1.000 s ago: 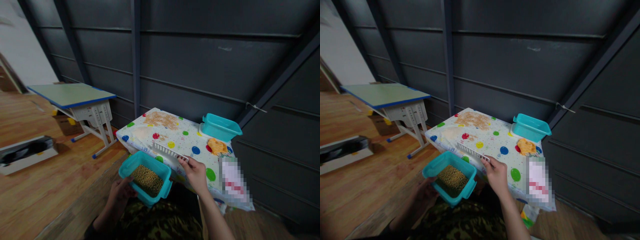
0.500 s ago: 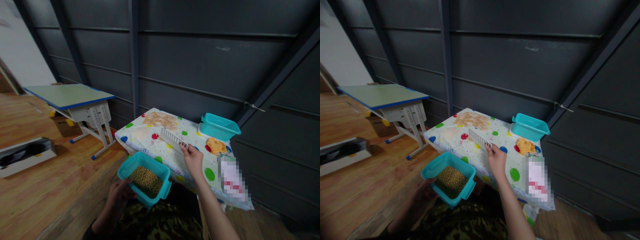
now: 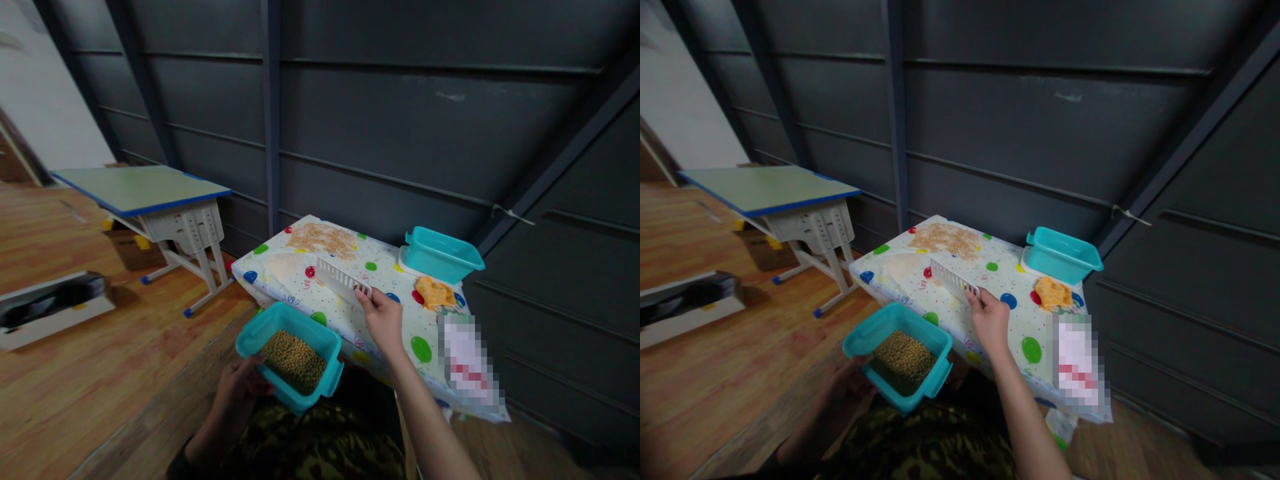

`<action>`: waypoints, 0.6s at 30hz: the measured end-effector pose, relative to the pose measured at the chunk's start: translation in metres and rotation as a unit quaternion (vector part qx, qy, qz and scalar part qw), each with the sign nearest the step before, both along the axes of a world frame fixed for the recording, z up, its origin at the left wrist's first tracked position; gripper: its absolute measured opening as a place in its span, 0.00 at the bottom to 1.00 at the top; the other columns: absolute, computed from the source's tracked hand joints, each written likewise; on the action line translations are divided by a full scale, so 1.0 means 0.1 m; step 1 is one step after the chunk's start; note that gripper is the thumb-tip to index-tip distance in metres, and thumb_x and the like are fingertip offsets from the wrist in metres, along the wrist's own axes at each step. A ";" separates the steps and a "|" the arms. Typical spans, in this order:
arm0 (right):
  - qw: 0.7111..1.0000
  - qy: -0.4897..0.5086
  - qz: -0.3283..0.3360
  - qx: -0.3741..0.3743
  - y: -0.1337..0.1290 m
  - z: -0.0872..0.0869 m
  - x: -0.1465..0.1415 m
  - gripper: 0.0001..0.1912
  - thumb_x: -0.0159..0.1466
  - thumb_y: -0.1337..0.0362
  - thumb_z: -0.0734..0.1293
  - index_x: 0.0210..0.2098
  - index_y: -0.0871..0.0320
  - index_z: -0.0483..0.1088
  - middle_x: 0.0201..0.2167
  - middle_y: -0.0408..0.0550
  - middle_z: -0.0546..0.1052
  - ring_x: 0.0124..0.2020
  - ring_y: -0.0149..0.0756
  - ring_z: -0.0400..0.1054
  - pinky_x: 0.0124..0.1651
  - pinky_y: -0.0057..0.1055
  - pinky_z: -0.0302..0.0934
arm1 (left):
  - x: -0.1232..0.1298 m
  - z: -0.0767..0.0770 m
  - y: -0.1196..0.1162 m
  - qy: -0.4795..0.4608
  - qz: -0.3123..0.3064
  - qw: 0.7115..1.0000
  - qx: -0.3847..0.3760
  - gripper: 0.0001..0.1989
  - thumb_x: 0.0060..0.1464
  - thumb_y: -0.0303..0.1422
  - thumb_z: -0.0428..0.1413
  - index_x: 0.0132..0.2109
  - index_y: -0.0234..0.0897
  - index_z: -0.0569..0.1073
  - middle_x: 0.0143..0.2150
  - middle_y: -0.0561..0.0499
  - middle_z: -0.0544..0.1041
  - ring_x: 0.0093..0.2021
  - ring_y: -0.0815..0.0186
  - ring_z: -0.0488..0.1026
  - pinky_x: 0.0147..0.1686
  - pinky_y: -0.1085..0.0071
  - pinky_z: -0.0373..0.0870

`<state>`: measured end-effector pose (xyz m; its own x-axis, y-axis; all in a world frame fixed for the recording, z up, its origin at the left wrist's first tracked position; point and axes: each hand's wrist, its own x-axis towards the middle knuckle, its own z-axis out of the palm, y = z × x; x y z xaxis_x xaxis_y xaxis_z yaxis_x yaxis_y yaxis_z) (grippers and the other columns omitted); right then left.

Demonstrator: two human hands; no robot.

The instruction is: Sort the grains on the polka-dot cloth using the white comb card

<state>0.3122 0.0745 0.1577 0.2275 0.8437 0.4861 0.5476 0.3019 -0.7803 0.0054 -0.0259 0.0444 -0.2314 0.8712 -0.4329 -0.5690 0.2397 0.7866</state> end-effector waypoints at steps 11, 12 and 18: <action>1.000 0.006 -0.014 0.008 -0.25 0.03 0.00 0.38 0.74 0.24 0.74 0.29 0.51 0.82 0.21 0.44 0.76 0.26 0.39 0.65 0.32 0.35 0.60 | 0.01 0.01 -0.01 -0.005 -0.004 1.000 0.018 0.26 0.39 0.44 0.89 0.21 0.41 0.80 0.18 0.54 0.77 0.19 0.64 0.76 0.24 0.69 0.76; 1.000 0.007 -0.011 0.005 -0.26 0.02 -0.01 0.38 0.74 0.24 0.73 0.29 0.52 0.82 0.21 0.44 0.76 0.25 0.39 0.64 0.32 0.35 0.59 | 0.01 0.01 -0.01 -0.005 -0.003 1.000 0.019 0.27 0.40 0.44 0.89 0.21 0.41 0.79 0.17 0.54 0.77 0.20 0.64 0.75 0.25 0.69 0.76; 1.000 0.024 -0.010 -0.003 -0.28 -0.03 0.00 0.37 0.73 0.25 0.75 0.28 0.52 0.82 0.21 0.44 0.75 0.26 0.39 0.64 0.32 0.35 0.58 | 0.00 -0.03 0.00 -0.007 -0.006 1.000 0.016 0.26 0.37 0.45 0.90 0.24 0.40 0.82 0.20 0.52 0.81 0.21 0.61 0.78 0.24 0.67 0.76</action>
<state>0.3123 0.0460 0.1550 0.2678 0.8411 0.4700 0.5164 0.2865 -0.8070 0.0056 -0.0257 0.0419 -0.2142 0.8874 -0.4082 -0.5776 0.2220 0.7856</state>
